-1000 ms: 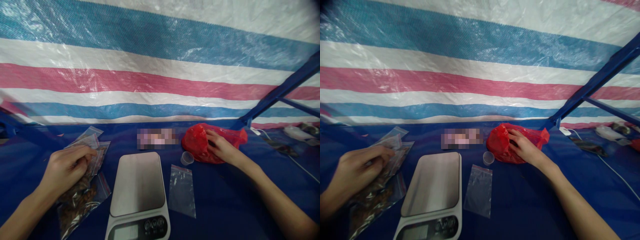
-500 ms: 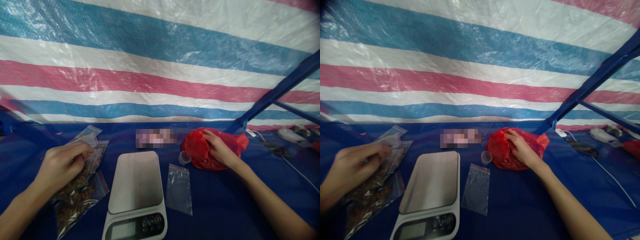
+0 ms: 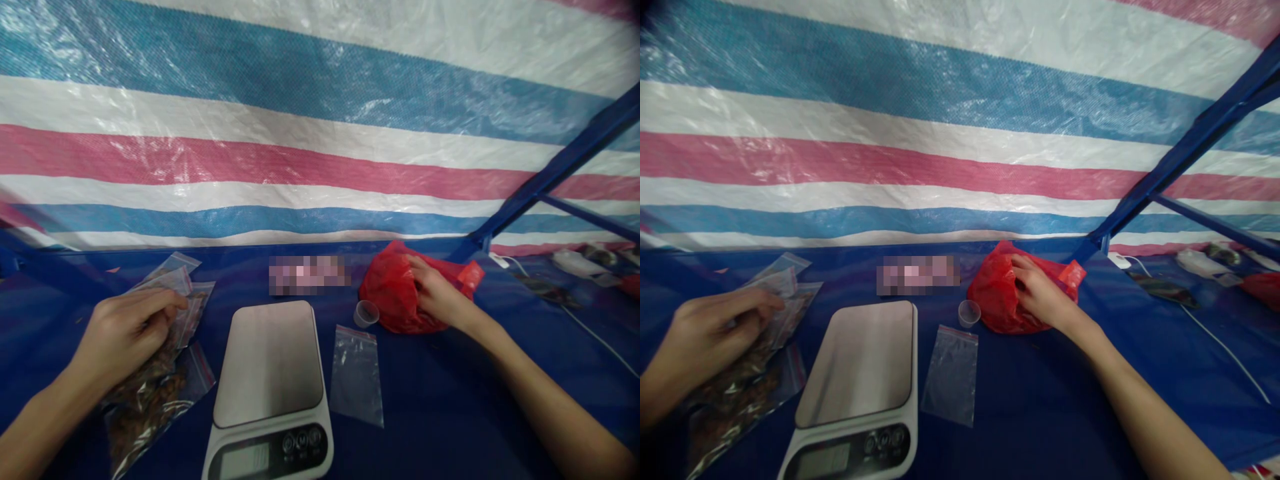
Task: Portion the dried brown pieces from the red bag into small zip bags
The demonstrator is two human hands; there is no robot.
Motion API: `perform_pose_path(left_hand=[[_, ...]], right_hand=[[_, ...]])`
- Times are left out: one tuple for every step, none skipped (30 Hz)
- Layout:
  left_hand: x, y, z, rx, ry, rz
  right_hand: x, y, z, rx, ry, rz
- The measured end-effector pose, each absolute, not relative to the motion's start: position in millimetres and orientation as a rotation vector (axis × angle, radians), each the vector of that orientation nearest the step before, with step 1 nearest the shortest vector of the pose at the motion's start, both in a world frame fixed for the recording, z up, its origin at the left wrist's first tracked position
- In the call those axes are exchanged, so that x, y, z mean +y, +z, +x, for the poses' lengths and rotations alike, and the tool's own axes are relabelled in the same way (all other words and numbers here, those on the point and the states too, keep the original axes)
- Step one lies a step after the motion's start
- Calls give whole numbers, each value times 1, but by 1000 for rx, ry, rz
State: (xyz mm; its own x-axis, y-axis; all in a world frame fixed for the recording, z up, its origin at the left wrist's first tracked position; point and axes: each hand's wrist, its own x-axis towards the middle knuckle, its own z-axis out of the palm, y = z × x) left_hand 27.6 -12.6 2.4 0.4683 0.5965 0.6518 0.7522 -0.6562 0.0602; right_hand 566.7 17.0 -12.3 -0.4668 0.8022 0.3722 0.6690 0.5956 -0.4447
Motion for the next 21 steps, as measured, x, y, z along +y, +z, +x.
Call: perform_pose_path(left_hand=[[-13, 3, 28, -1161, -969, -2481], [-13, 3, 29, -1159, -977, -2477], [-13, 4, 30, -1159, -984, -2473], [-12, 4, 30, -1158, -991, -2471], [-12, 4, 31, -1158, -993, -2470], [-11, 4, 31, -1159, -991, -2471], [-11, 4, 31, -1158, -983, -2476], [-11, 4, 31, -1155, -978, -2480], [-11, 4, 31, -1153, -976, -2480], [-11, 3, 30, -1151, -979, -2479], [-11, 4, 30, -1149, -988, -2476], [-11, 4, 30, -1149, -997, -2475], [-11, 4, 30, -1147, -1002, -2476], [-12, 4, 31, -1147, -1004, -2478], [-12, 4, 31, -1146, -1003, -2482], [-12, 4, 31, -1147, -1003, -2486], [-12, 4, 32, -1151, -1002, -2489], [-12, 4, 32, -1158, -1002, -2488], [-12, 4, 32, -1166, -1006, -2485], [-12, 4, 32, -1175, -1007, -2483], [-11, 4, 32, -1185, -1011, -2480]], right_hand=[[15, -8, 566, -2238, 313, -1168], [13, -4, 565, -2205, 331, -1175], [11, 0, 564, -2176, 378, -1183], [9, 3, 564, -2157, 448, -1187], [7, 6, 563, -2139, 529, -1193], [5, 8, 563, -2120, 606, -1200], [4, 10, 563, -2099, 668, -1215], [2, 11, 563, -2078, 715, -1231], [1, 13, 564, -2063, 757, -1250], [-1, 15, 565, -2057, 798, -1268], [-3, 17, 567, -2063, 837, -1283], [-5, 20, 568, -2077, 867, -1294], [-8, 24, 570, -2097, 890, -1305], [-11, 27, 572, -2120, 915, -1313], [-14, 31, 573, -2142, 955, -1318], [-16, 34, 573, -2155, 1012, -1317], [-18, 36, 573, -2154, 1078, -1307], [-19, 37, 571, -2141, 1130, -1296], [-19, 36, 569, -2123, 1147, -1282], [-18, 35, 567, -2108, 1111, -1271], [-16, 32, 564, -2106, 1031, -1262]])
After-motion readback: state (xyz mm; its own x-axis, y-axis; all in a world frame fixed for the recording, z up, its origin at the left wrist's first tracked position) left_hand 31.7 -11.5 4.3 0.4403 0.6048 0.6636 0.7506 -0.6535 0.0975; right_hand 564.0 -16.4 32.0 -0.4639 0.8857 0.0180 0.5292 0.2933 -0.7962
